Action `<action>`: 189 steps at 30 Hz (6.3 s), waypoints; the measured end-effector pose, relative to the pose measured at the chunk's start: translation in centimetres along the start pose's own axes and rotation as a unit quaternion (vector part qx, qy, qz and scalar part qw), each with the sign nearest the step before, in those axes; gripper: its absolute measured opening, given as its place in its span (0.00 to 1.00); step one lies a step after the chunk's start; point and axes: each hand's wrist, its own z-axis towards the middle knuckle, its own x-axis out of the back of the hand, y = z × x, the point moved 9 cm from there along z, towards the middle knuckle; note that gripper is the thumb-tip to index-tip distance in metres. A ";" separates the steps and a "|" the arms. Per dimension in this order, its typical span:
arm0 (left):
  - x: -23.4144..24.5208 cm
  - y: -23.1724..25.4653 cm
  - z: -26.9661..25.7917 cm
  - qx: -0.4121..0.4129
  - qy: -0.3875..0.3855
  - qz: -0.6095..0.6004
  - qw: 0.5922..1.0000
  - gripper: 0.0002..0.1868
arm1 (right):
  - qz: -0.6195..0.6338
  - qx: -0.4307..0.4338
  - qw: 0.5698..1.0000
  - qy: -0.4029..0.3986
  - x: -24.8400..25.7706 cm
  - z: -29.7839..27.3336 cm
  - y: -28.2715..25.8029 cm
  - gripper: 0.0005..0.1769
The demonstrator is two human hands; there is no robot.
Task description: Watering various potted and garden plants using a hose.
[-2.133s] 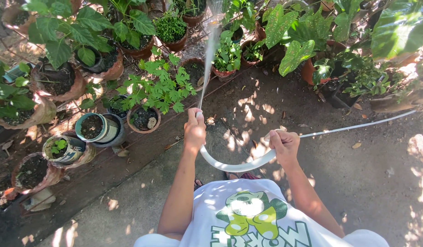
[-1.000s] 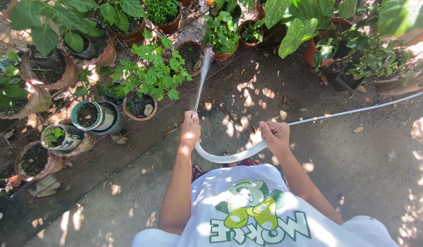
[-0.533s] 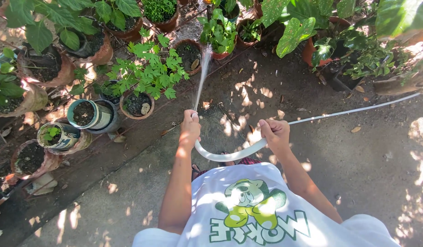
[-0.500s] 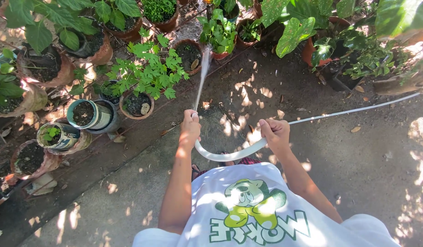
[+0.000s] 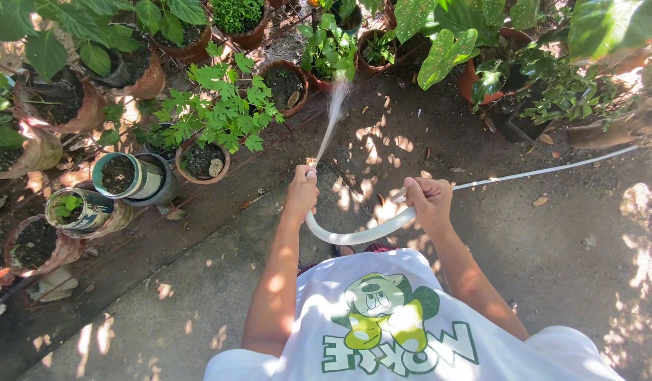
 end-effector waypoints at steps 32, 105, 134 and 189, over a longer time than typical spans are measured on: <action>-0.1 2.5 -1.2 -0.047 0.067 -0.031 0.996 0.12 | 0.030 0.023 0.999 -0.019 1.7 1.6 0.1 0.25; 23.4 -19.9 -15.6 0.127 0.400 -0.152 0.895 0.09 | 0.042 -0.078 0.945 -0.314 -26.8 -3.0 0.9 0.28; 43.9 -33.9 -25.4 0.151 0.414 -0.154 0.884 0.12 | -0.004 -0.044 0.944 -0.327 -47.8 -16.6 -6.1 0.27; 102.4 -43.1 -28.3 -0.036 0.424 -0.135 0.895 0.12 | 0.019 0.138 0.934 -0.330 -102.4 -27.7 -27.7 0.23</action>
